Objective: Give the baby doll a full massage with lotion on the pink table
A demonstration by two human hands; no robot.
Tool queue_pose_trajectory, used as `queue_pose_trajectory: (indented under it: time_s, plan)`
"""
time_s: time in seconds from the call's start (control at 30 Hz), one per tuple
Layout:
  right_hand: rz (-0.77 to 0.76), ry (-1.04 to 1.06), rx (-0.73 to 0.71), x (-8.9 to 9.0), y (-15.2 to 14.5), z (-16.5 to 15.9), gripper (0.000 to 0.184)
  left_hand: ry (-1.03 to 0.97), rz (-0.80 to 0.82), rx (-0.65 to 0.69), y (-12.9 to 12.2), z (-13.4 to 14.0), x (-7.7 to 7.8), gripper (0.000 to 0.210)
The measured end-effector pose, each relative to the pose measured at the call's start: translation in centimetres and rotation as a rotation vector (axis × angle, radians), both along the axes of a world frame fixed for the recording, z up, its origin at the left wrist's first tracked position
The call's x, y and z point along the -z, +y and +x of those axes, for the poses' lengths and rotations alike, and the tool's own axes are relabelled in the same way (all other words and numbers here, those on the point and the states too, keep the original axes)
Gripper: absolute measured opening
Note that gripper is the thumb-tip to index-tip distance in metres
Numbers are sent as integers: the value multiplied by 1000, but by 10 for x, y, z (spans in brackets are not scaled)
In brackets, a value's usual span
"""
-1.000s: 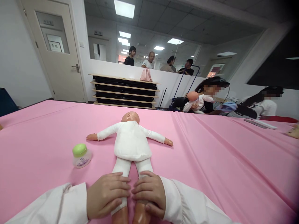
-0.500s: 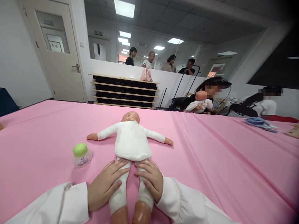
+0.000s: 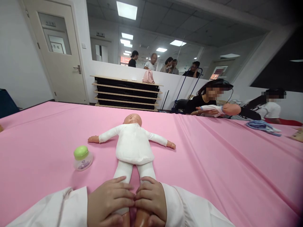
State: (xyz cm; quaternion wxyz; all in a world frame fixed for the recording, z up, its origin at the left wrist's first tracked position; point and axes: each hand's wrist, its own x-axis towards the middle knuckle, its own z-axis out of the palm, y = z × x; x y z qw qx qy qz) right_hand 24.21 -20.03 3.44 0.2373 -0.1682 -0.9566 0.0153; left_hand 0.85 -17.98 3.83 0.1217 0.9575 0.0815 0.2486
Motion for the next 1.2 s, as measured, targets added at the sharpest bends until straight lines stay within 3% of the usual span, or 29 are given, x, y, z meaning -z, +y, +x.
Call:
queue_pose_trajectory:
  time_s: [0.13,0.47,0.57,0.7,0.77,0.87,0.97,1.1,1.2]
  plan:
    - [-4,-46,-70,-4,-3,-2,54,11,-75,111,-5,5,-10,38]
    - [19,-10,-81,0,-1,-2,52,49,-107,135,-5,4,-13,41]
    - [32,85,-35,-3,1,2,53,-20,-54,-7,-1,0,-6,39]
    - [-74,167,239,-2,6,9,53,-33,-37,-318,9,-5,4,39]
    - [-134,156,339,0,7,11,53,29,-48,-383,13,-5,7,41]
    - [-167,120,354,4,9,12,52,24,-57,-422,13,-3,11,38]
    - [-138,56,257,11,10,13,50,-37,-34,-395,9,-2,13,35]
    - [-54,34,72,17,10,11,53,-22,14,-225,4,-3,9,32]
    - [-32,30,11,16,7,7,54,9,14,-93,1,-1,3,31]
